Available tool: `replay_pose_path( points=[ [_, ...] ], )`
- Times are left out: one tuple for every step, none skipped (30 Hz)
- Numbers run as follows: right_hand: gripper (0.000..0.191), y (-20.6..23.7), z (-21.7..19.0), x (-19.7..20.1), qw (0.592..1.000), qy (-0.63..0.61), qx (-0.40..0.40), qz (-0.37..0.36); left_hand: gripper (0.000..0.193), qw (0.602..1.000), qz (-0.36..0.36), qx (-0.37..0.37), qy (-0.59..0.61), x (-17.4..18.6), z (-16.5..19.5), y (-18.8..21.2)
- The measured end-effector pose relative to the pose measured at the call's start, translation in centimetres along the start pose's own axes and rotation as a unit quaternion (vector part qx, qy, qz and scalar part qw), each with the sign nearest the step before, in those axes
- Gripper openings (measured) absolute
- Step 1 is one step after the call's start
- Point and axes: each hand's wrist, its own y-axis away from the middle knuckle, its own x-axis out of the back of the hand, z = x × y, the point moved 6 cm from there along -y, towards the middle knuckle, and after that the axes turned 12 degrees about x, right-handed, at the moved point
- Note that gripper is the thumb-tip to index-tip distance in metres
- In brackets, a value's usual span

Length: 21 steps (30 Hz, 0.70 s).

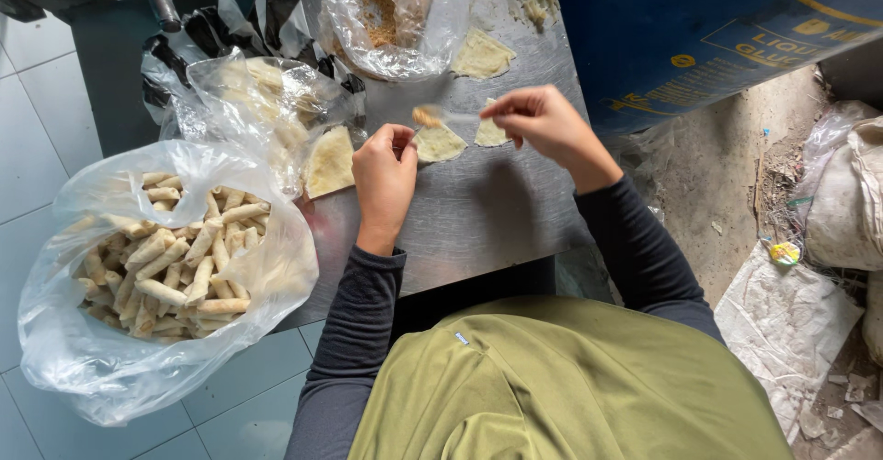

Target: The person sits at a stainless steel table, places a brown filling from a plastic-lined container onto a triangular pastry wrapper, folds the wrapper over the filling, and rolls it into a cylinder by hand. The finished rolls accumulate in a large plastic bag beside the wrapper stack.

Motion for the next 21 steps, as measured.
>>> replay_pose_path(
  points=[
    [0.017,0.7,0.7,-0.3,1.0,-0.001,-0.019,-0.007,0.011,1.0,0.0,0.006,-0.003,-0.1,-0.1,-0.1],
    [0.017,1.1,1.1,-0.6,1.0,0.004,-0.013,-0.005,0.012,1.0,0.0,0.012,-0.007,-0.1,-0.3,-0.1],
    [0.018,1.5,1.5,-1.0,1.0,0.009,-0.006,-0.003,0.013,1.0,-0.001,0.017,-0.011,-0.1,-0.4,-0.2],
    [0.019,1.8,1.8,-1.2,1.0,0.014,0.0,0.0,0.014,1.0,0.0,0.014,-0.011,-0.1,-0.4,-0.2],
    [0.019,2.1,1.6,-1.3,0.997,0.06,0.05,0.011,0.014,1.0,0.001,0.012,-0.011,0.0,-0.4,-0.2],
    [0.019,2.5,1.2,-1.4,0.989,0.105,0.099,0.021,0.015,1.0,0.001,0.009,-0.011,0.0,-0.4,-0.1],
    [0.019,2.9,0.8,-1.6,0.977,0.15,0.148,0.031,0.015,1.0,-0.002,0.01,-0.007,0.0,-0.5,-0.1],
    [0.019,3.3,0.3,-1.7,0.961,0.192,0.196,0.039,0.015,1.0,-0.005,0.012,-0.003,0.0,-0.5,-0.1],
    [0.02,3.7,-0.2,-1.8,0.94,0.234,0.243,0.047,0.016,1.0,-0.007,0.013,0.002,0.0,-0.5,-0.1],
    [0.021,4.2,-0.8,-1.9,0.915,0.275,0.289,0.054,0.016,1.0,-0.008,0.017,0.005,0.0,-0.6,-0.2],
    [0.026,4.6,-1.1,-2.3,0.892,0.325,0.311,0.049,0.016,1.0,-0.008,0.02,0.008,0.0,-0.6,-0.2],
    [0.03,5.0,-1.3,-2.6,0.865,0.374,0.332,0.044,0.016,1.0,-0.009,0.023,0.011,0.0,-0.7,-0.2],
    [0.035,5.3,-1.6,-3.0,0.835,0.422,0.352,0.039,0.016,1.0,-0.009,0.022,0.01,0.0,-0.6,-0.2],
    [0.036,5.6,-1.9,-3.4,0.813,0.447,0.373,0.03,0.016,1.0,-0.009,0.021,0.009,0.0,-0.6,-0.3],
    [0.038,6.0,-2.1,-3.7,0.789,0.472,0.393,0.022,0.016,1.0,-0.01,0.02,0.008,0.0,-0.6,-0.3],
    [0.04,6.4,-2.3,-4.1,0.764,0.497,0.412,0.014,0.016,1.0,-0.012,0.022,0.003,0.0,-0.6,-0.2],
    [0.039,6.8,-2.5,-4.2,0.739,0.517,0.431,0.014,0.017,1.0,-0.013,0.024,-0.001,0.0,-0.6,-0.2],
    [0.039,7.3,-2.7,-4.4,0.714,0.537,0.449,0.015,0.017,1.0,-0.015,0.026,-0.005,0.0,-0.6,-0.2],
    [0.04,7.8,-2.9,-4.5,0.689,0.555,0.466,0.015,0.017,0.999,-0.016,0.027,-0.005,-0.1,-0.5,-0.2],
    [0.04,8.1,-2.9,-4.4,0.68,0.565,0.467,0.017,0.017,0.999,-0.017,0.027,-0.004,-0.1,-0.5,-0.2],
    [0.04,8.5,-3.0,-4.3,0.672,0.574,0.468,0.018,0.017,0.999,-0.018,0.027,-0.003,-0.1,-0.4,-0.1]
  ],
)
